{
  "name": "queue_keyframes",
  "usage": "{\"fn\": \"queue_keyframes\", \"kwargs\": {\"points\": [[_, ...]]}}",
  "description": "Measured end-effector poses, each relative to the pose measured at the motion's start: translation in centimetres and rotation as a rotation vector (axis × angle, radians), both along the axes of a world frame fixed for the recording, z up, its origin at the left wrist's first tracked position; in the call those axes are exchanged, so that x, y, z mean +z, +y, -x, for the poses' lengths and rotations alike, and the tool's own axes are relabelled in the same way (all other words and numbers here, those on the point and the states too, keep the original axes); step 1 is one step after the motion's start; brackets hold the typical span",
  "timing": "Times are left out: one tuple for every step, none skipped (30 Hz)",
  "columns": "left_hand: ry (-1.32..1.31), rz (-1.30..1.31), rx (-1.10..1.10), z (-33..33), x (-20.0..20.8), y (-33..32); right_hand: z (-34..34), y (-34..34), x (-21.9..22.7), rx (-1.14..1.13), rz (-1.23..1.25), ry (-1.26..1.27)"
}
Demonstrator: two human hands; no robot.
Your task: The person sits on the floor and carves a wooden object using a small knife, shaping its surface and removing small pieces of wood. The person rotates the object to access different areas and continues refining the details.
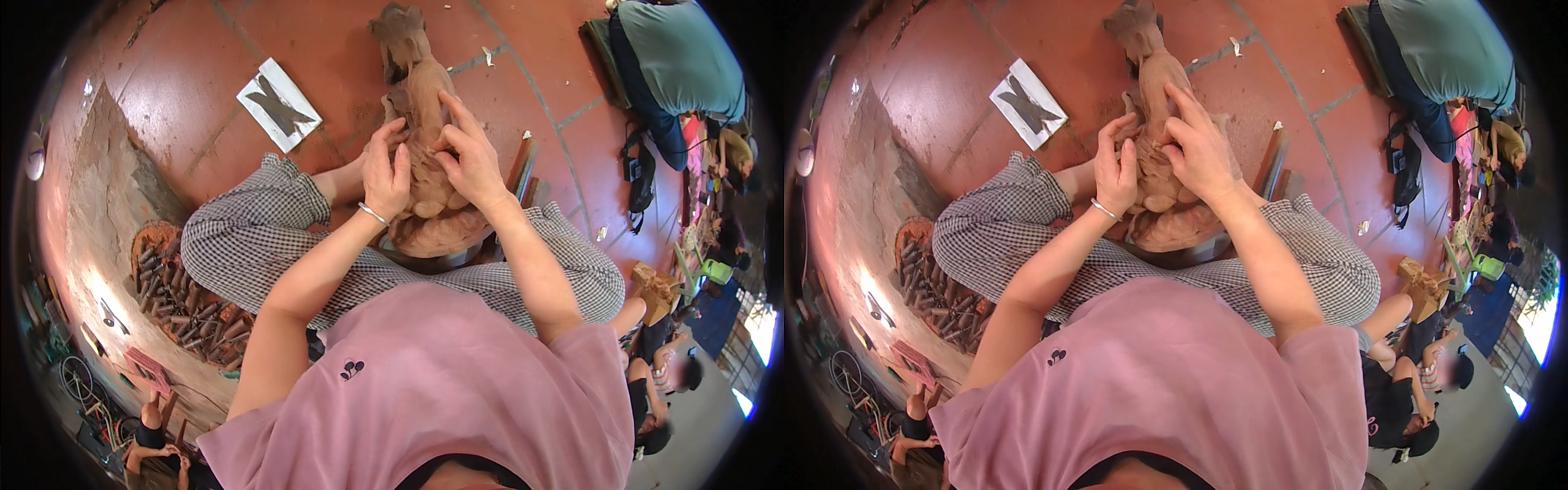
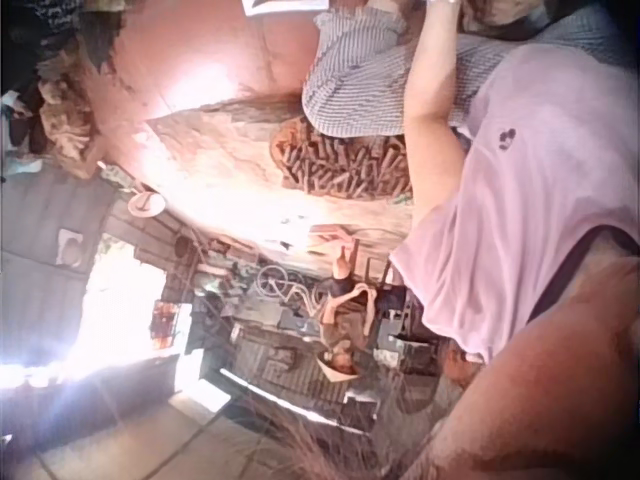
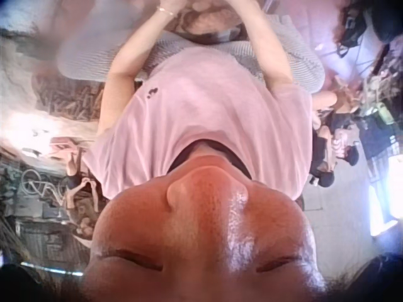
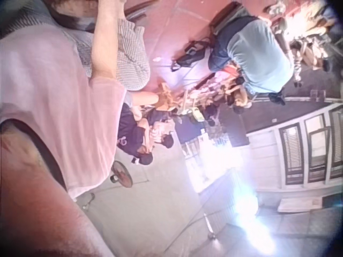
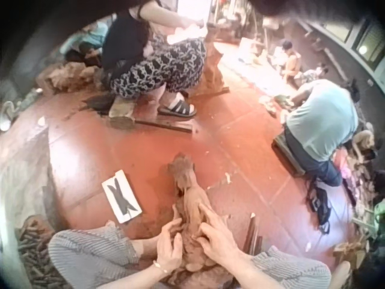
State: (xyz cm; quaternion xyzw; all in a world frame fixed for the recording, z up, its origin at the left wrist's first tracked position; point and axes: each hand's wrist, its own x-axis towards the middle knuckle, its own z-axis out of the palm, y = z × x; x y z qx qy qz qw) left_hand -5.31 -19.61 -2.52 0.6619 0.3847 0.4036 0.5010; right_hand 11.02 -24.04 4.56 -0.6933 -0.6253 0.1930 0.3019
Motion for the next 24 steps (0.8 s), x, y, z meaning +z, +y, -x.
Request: {"fn": "queue_keyframes", "kwargs": {"points": [[0.001,-0.005,0.006,0.1,0.2,-0.1,0.4,-0.2,-0.2,-0.02,-0.008,-0.036],[0.002,-0.009,0.013,0.1,0.2,0.0,1.0,-0.3,-0.3,-0.04,-0.016,-0.073],[0.004,-0.014,0.019,0.1,0.0,0.0,1.8,0.1,-0.6,-0.059,-0.038,-0.093],[0.009,0.006,-0.004,0.1,-0.2,0.1,2.7,0.7,-0.8,-0.094,-0.062,-0.12],[0.018,0.02,-0.011,0.2,-0.5,0.3,3.1,1.3,-0.9,-0.114,-0.093,-0.143],[0.027,0.034,-0.017,0.3,-0.6,0.4,2.8,1.3,-1.1,-0.102,-0.077,-0.138],[-0.001,0.066,-0.006,0.4,-0.4,0.5,2.7,1.6,-1.2,-0.087,-0.063,-0.134],[-0.001,0.055,-0.005,0.3,-0.5,0.4,2.6,1.7,-1.1,-0.072,-0.05,-0.129],[-0.002,0.043,-0.004,0.2,-0.7,0.4,2.0,1.3,-0.5,-0.046,-0.013,-0.112],[-0.012,0.028,-0.007,0.0,-0.5,0.5,1.2,0.8,0.0,-0.037,0.025,-0.099],[0.006,0.005,-0.013,0.1,-0.2,0.4,0.3,0.3,0.4,-0.021,0.068,-0.084],[-0.009,0.01,-0.015,0.0,-0.1,0.5,-0.2,-0.2,0.8,-0.006,0.11,-0.069],[-0.023,0.017,-0.012,0.0,0.0,0.4,-0.2,-0.6,1.2,-0.062,0.121,-0.138],[-0.035,0.026,-0.011,0.1,0.0,0.3,-0.7,-0.9,1.4,-0.113,0.141,-0.048],[-0.038,0.029,-0.009,0.1,0.0,0.3,-1.4,-1.3,1.6,-0.166,0.161,0.041],[-0.037,0.032,-0.009,0.1,0.0,0.3,-2.1,-1.6,1.7,-0.221,0.182,0.132],[-0.037,0.034,-0.009,0.1,-0.1,0.2,-2.5,-1.9,1.7,-0.276,0.204,0.223],[-0.038,0.029,-0.003,0.1,-0.2,0.2,-2.7,-2.0,1.7,-0.323,0.218,0.38],[-0.04,0.023,-0.005,0.0,-0.1,0.3,-2.8,-2.2,1.8,-0.377,0.23,0.537],[-0.042,0.017,-0.007,0.0,-0.2,0.3,-2.8,-2.3,1.8,-0.431,0.241,0.694],[-0.039,0.018,-0.007,0.0,-0.3,0.2,-2.4,-2.2,1.6,-0.448,0.263,0.786],[-0.036,0.016,-0.008,0.0,-0.3,0.3,-2.1,-2.2,1.2,-0.387,0.252,0.695],[-0.033,0.015,-0.009,0.1,-0.4,0.3,-1.9,-2.1,0.7,-0.326,0.24,0.605],[-0.04,0.018,-0.006,0.0,-0.3,0.3,-1.7,-1.8,0.3,-0.265,0.229,0.515]]}}
